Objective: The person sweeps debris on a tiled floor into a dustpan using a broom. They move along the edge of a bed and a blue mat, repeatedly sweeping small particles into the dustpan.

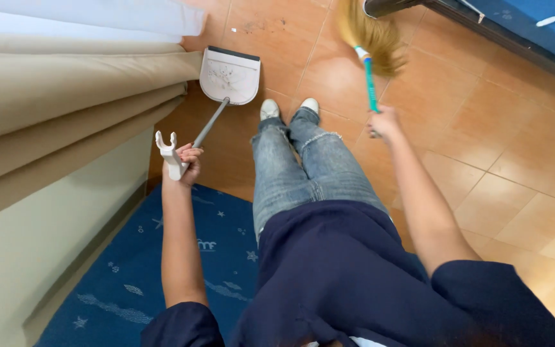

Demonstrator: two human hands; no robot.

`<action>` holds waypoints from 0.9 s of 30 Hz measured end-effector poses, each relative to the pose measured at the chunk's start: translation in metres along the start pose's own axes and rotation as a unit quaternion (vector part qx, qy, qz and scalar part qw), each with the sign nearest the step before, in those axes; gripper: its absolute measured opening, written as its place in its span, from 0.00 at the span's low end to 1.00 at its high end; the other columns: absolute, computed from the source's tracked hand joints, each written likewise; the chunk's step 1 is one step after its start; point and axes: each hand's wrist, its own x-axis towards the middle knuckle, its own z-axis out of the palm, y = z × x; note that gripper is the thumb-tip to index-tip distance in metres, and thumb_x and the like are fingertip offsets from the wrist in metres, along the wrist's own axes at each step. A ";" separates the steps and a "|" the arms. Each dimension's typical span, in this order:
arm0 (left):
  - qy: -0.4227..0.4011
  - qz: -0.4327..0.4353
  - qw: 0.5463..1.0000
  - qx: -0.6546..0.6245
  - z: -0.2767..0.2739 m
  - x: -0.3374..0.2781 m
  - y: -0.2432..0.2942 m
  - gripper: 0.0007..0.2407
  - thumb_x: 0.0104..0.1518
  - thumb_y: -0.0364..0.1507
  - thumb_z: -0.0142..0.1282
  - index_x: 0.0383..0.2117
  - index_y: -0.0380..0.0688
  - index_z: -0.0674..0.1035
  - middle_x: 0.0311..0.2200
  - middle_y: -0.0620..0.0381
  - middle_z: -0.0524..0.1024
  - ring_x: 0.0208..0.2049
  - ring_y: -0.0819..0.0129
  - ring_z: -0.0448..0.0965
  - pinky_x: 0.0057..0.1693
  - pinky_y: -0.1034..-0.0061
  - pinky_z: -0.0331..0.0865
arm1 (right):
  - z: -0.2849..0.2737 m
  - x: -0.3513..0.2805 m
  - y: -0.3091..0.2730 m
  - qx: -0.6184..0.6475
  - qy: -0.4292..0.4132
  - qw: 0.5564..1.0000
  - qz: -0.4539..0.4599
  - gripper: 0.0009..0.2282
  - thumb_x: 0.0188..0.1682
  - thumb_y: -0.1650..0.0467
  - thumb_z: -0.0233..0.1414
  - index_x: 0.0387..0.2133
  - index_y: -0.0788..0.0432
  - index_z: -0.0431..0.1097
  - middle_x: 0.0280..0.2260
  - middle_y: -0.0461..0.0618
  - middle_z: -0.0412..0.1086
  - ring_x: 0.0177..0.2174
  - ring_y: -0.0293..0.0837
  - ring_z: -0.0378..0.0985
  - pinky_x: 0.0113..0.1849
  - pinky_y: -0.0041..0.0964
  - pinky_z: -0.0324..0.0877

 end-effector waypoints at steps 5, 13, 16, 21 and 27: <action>0.010 -0.042 0.999 -0.027 0.032 0.000 0.010 0.09 0.69 0.27 0.38 0.33 0.32 0.62 0.19 0.58 0.62 0.15 0.75 0.62 0.23 0.84 0.64 | 0.122 -0.020 -0.037 -0.108 -0.027 0.994 -0.014 0.07 0.54 0.72 0.48 0.42 0.58 0.72 0.20 0.52 0.69 0.17 0.43 0.72 0.19 0.40 0.68; 0.016 -0.092 0.995 -0.045 0.043 -0.001 0.023 0.09 0.70 0.27 0.40 0.30 0.38 0.62 0.21 0.58 0.63 0.16 0.75 0.63 0.24 0.83 0.65 | 0.160 -0.060 -0.079 -0.258 -0.132 0.956 -0.051 0.18 0.52 0.71 0.50 0.57 0.49 0.68 0.23 0.51 0.73 0.18 0.43 0.75 0.19 0.40 0.72; 0.008 -0.096 0.994 -0.053 0.045 -0.003 0.021 0.09 0.70 0.28 0.40 0.31 0.37 0.62 0.22 0.58 0.63 0.18 0.74 0.64 0.24 0.84 0.65 | 0.112 -0.099 -0.112 -0.153 -0.214 0.965 0.004 0.15 0.56 0.69 0.48 0.56 0.48 0.71 0.19 0.43 0.61 0.15 0.35 0.63 0.18 0.32 0.62; 0.010 -0.074 0.996 -0.043 0.032 -0.009 0.012 0.07 0.69 0.26 0.39 0.34 0.33 0.63 0.21 0.59 0.63 0.17 0.75 0.64 0.23 0.84 0.64 | 0.026 -0.175 -0.162 -0.098 -0.185 0.978 0.019 0.18 0.56 0.70 0.48 0.59 0.46 0.67 0.20 0.39 0.55 0.15 0.31 0.53 0.17 0.28 0.52; -0.004 -0.033 0.999 -0.010 0.006 -0.038 0.000 0.06 0.70 0.24 0.38 0.37 0.32 0.64 0.21 0.60 0.62 0.18 0.76 0.64 0.23 0.85 0.64 | -0.013 -0.180 -0.186 -0.140 -0.078 0.986 -0.053 0.19 0.56 0.72 0.48 0.61 0.48 0.65 0.22 0.40 0.61 0.17 0.30 0.61 0.18 0.28 0.59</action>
